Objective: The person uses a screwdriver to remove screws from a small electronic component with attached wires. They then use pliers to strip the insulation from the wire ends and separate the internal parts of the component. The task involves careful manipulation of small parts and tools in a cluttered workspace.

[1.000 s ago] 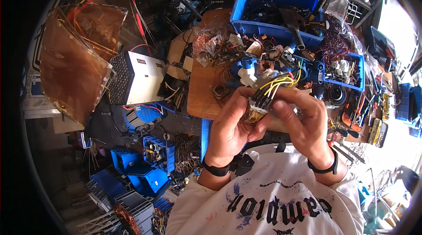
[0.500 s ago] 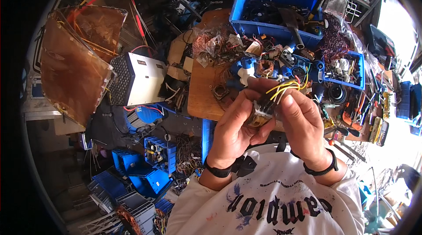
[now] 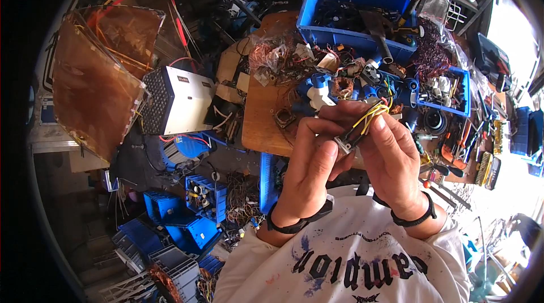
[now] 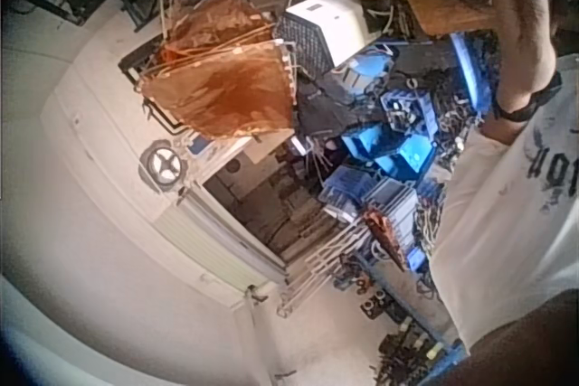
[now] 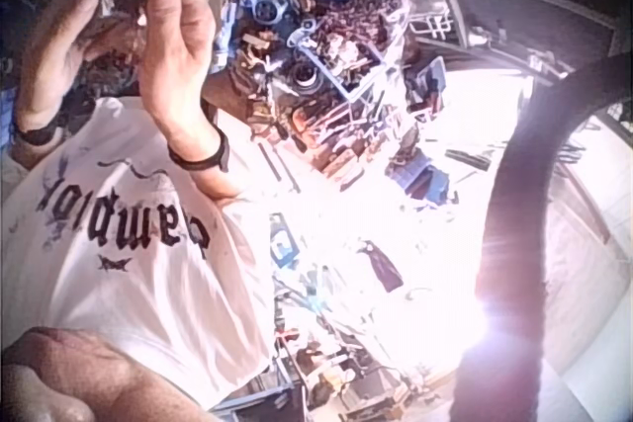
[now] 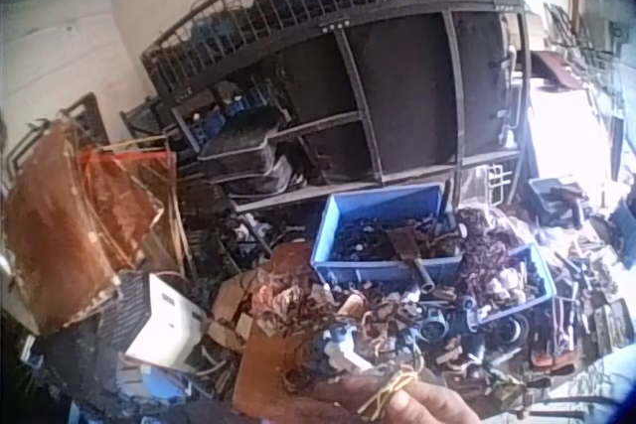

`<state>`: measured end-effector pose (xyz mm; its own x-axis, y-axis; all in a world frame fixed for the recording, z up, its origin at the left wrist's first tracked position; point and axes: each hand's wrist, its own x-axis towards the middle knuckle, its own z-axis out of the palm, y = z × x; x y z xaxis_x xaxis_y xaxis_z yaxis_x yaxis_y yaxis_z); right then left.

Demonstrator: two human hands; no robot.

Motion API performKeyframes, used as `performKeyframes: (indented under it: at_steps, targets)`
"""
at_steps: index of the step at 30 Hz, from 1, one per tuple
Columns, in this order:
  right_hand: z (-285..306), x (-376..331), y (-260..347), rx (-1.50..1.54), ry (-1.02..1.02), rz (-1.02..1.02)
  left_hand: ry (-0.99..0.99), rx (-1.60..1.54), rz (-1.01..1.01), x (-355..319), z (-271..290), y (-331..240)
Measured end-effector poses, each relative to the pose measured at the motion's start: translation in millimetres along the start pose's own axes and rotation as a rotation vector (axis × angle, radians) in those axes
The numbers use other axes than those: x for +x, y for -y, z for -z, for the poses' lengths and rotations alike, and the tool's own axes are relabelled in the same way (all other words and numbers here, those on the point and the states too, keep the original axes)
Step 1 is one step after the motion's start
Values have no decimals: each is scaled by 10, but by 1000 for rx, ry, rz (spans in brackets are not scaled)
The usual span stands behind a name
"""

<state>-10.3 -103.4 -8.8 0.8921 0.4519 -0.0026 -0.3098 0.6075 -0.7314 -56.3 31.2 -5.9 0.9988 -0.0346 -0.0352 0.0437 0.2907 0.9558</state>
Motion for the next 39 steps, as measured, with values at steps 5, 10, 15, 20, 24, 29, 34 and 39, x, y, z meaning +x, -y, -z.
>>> performKeyframes:
  at_steps: [5,10,15,20,24,29,34,39]
  targets:
    - [24,5,-10,-23,3,8,-27,14,-22,-15,-29,10]
    - [43,-9,-8,-31,-7,-22,-22,36,-55,-37,-16,43]
    - [43,-8,-5,-35,-10,-17,21,65,-95,-39,24,55]
    - [64,-3,-26,-64,-18,-4,-14,113,-116,-37,-9,28]
    - [75,0,-51,-114,-32,20,-47,150,-122,-55,6,72]
    - [61,-9,-41,-93,-43,-13,-82,141,-158,-49,4,88]
    - [72,-24,8,-173,-40,-57,-134,163,-193,-30,2,55]
    - [131,-78,140,-474,26,-138,-228,307,-232,24,23,51]
